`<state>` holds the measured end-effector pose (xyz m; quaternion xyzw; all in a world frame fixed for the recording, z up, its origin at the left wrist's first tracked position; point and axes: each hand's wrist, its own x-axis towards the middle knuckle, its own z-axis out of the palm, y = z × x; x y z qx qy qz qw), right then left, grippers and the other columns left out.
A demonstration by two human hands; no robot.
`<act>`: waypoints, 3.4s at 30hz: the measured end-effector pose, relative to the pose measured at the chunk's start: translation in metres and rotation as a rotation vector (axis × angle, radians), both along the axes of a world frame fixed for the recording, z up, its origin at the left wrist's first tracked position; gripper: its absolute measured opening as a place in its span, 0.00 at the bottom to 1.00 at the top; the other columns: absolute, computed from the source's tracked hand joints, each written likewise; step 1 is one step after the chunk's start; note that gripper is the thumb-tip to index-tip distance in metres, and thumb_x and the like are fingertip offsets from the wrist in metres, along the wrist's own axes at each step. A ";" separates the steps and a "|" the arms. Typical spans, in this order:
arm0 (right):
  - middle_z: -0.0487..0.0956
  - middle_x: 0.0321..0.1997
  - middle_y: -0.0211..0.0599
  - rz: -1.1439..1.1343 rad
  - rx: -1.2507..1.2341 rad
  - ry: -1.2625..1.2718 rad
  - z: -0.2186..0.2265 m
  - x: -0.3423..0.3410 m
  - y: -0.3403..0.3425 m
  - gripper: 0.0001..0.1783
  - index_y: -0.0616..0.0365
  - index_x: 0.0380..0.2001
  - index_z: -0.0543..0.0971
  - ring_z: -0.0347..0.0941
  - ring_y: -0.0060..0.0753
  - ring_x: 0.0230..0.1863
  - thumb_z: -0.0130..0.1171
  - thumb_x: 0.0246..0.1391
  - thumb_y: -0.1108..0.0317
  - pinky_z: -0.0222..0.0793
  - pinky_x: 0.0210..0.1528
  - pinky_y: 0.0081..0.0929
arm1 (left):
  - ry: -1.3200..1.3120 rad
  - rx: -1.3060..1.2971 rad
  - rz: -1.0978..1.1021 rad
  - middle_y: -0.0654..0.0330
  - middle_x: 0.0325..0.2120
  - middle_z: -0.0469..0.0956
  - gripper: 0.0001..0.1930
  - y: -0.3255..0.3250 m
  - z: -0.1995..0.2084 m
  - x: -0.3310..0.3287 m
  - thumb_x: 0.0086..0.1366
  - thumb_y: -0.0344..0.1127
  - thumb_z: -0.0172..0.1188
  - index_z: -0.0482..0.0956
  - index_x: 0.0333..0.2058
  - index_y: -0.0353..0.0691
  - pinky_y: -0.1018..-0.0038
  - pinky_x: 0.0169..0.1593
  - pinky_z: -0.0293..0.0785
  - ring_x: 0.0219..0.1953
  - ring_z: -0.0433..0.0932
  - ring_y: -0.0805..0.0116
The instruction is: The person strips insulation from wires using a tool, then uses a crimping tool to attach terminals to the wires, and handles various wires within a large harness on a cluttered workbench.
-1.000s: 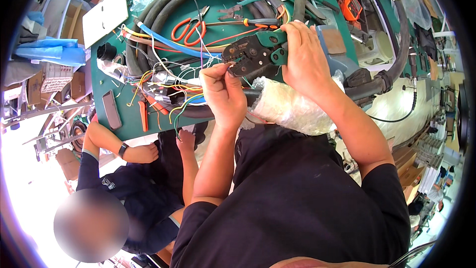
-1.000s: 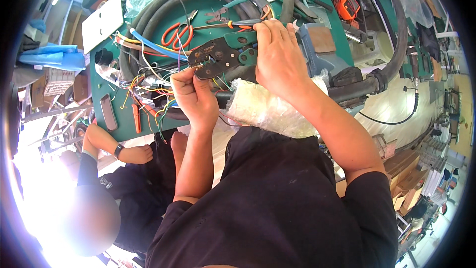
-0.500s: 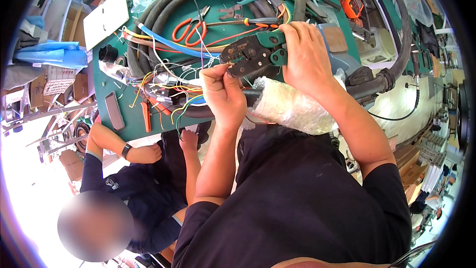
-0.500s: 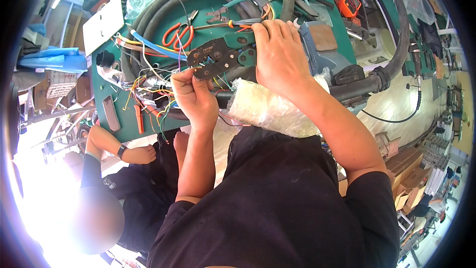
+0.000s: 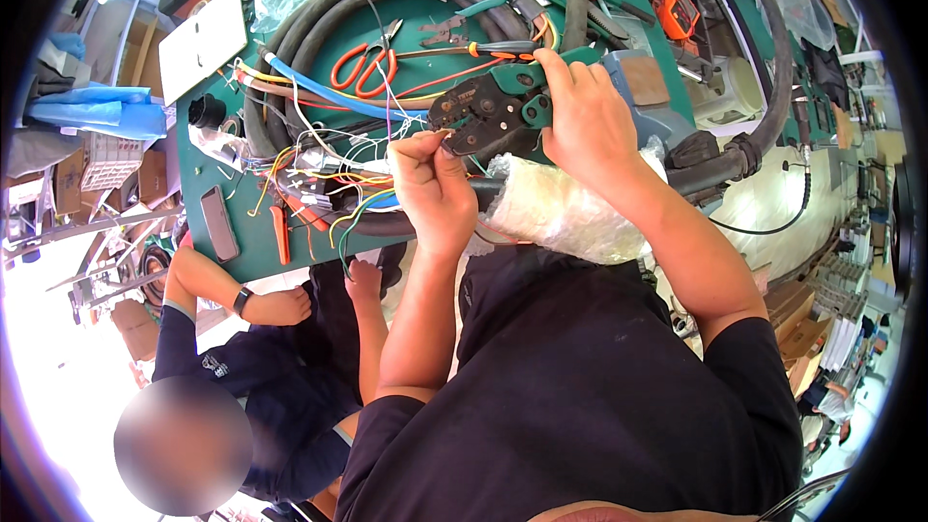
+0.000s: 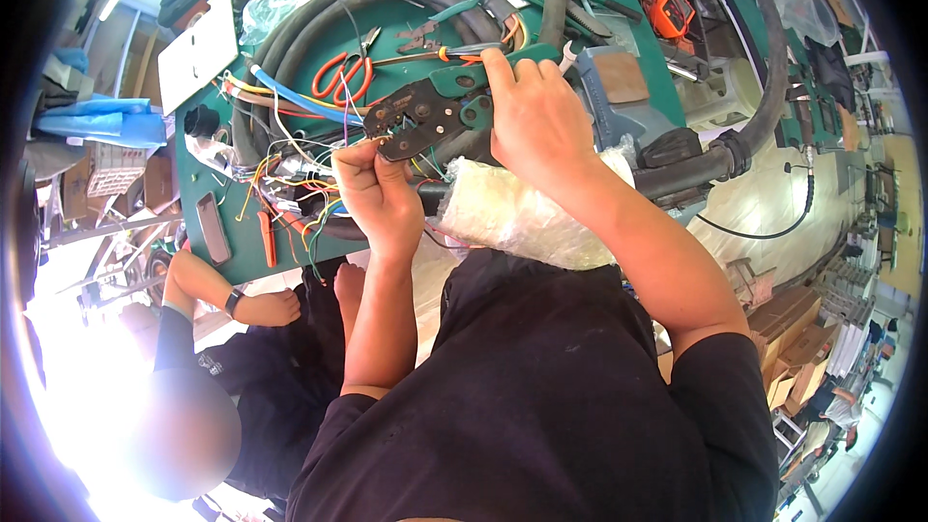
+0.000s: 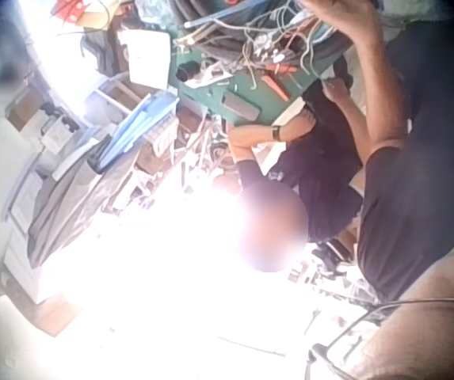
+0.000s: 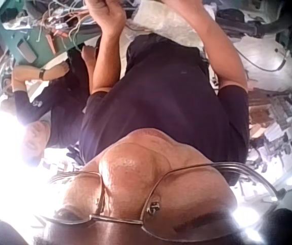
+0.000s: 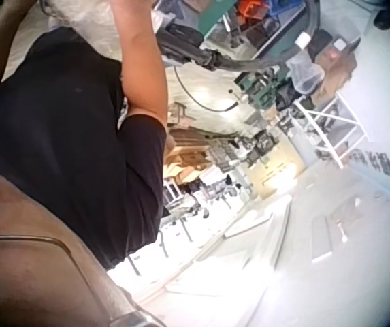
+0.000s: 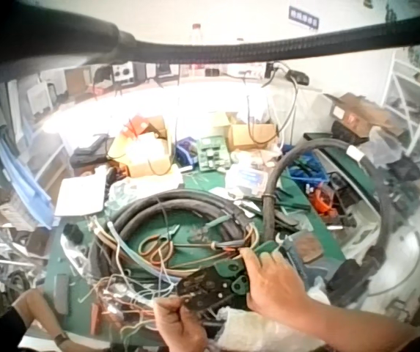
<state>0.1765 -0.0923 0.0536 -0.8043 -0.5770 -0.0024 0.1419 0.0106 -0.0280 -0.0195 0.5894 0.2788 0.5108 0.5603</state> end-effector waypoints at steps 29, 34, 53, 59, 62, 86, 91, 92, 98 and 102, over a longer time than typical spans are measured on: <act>0.66 0.53 0.47 -0.093 0.055 -0.117 0.002 -0.006 0.005 0.44 0.55 0.58 0.61 0.59 0.56 0.57 0.62 0.31 0.80 0.54 0.61 0.46 | -0.019 -0.007 -0.019 0.53 0.39 0.73 0.06 -0.003 0.001 0.000 0.66 0.21 0.49 0.63 0.39 0.33 0.81 0.39 0.70 0.35 0.71 0.78; 0.62 0.64 0.49 -0.010 0.103 -0.238 -0.003 0.002 0.008 0.33 0.64 0.55 0.67 0.52 0.57 0.67 0.58 0.41 0.76 0.46 0.69 0.50 | 0.031 -0.013 -0.012 0.54 0.38 0.73 0.05 -0.003 0.003 -0.002 0.65 0.21 0.49 0.64 0.39 0.32 0.82 0.38 0.70 0.33 0.71 0.78; 0.71 0.48 0.48 0.094 0.064 -0.204 0.010 0.006 0.006 0.31 0.64 0.50 0.67 0.65 0.49 0.57 0.59 0.37 0.77 0.53 0.67 0.44 | 0.009 -0.030 -0.018 0.64 0.25 0.70 0.05 0.000 0.013 0.000 0.69 0.29 0.49 0.62 0.36 0.37 0.85 0.27 0.63 0.23 0.65 0.82; 0.71 0.52 0.51 0.117 0.130 -0.238 0.003 0.009 0.009 0.28 0.64 0.49 0.67 0.59 0.52 0.64 0.58 0.39 0.78 0.51 0.68 0.43 | -0.038 -0.048 -0.007 0.64 0.24 0.70 0.05 0.000 0.012 0.001 0.69 0.30 0.49 0.62 0.36 0.37 0.85 0.27 0.63 0.23 0.65 0.82; 0.70 0.52 0.52 0.124 0.122 -0.189 -0.001 0.010 0.008 0.27 0.65 0.48 0.67 0.59 0.53 0.64 0.57 0.39 0.78 0.50 0.68 0.45 | -0.062 -0.028 -0.011 0.64 0.24 0.70 0.05 0.002 0.011 0.002 0.69 0.30 0.49 0.62 0.36 0.37 0.85 0.27 0.62 0.22 0.64 0.82; 0.73 0.35 0.45 0.205 0.083 -0.153 0.007 0.017 -0.001 0.21 0.63 0.34 0.71 0.69 0.47 0.41 0.64 0.30 0.74 0.65 0.46 0.38 | -0.042 -0.127 -0.089 0.67 0.23 0.71 0.05 0.006 0.011 -0.004 0.69 0.29 0.50 0.63 0.35 0.36 0.85 0.26 0.63 0.22 0.64 0.85; 0.74 0.33 0.44 0.226 0.065 -0.123 0.012 0.019 -0.002 0.22 0.62 0.33 0.71 0.70 0.47 0.39 0.65 0.28 0.74 0.65 0.45 0.38 | -0.049 -0.133 -0.120 0.67 0.23 0.71 0.05 0.007 0.012 -0.004 0.69 0.29 0.51 0.64 0.35 0.36 0.86 0.26 0.62 0.22 0.64 0.85; 0.74 0.33 0.44 0.251 0.110 -0.144 0.011 0.021 -0.002 0.22 0.62 0.32 0.71 0.70 0.47 0.39 0.65 0.28 0.74 0.65 0.45 0.38 | -0.054 -0.142 -0.127 0.67 0.23 0.71 0.05 0.007 0.013 -0.004 0.69 0.29 0.51 0.64 0.35 0.36 0.86 0.26 0.62 0.22 0.64 0.85; 0.74 0.32 0.44 0.264 0.128 -0.145 0.003 0.025 0.001 0.20 0.60 0.30 0.69 0.71 0.46 0.40 0.65 0.29 0.73 0.65 0.46 0.38 | -0.049 -0.142 -0.140 0.67 0.24 0.71 0.05 0.006 0.015 -0.003 0.69 0.29 0.50 0.64 0.36 0.36 0.86 0.26 0.62 0.23 0.64 0.85; 0.73 0.32 0.45 0.271 0.091 -0.096 0.008 0.023 0.000 0.20 0.62 0.31 0.70 0.71 0.49 0.39 0.63 0.28 0.76 0.65 0.44 0.39 | -0.061 -0.137 -0.138 0.67 0.24 0.71 0.04 0.008 0.013 -0.003 0.69 0.28 0.50 0.64 0.37 0.36 0.85 0.27 0.63 0.23 0.64 0.85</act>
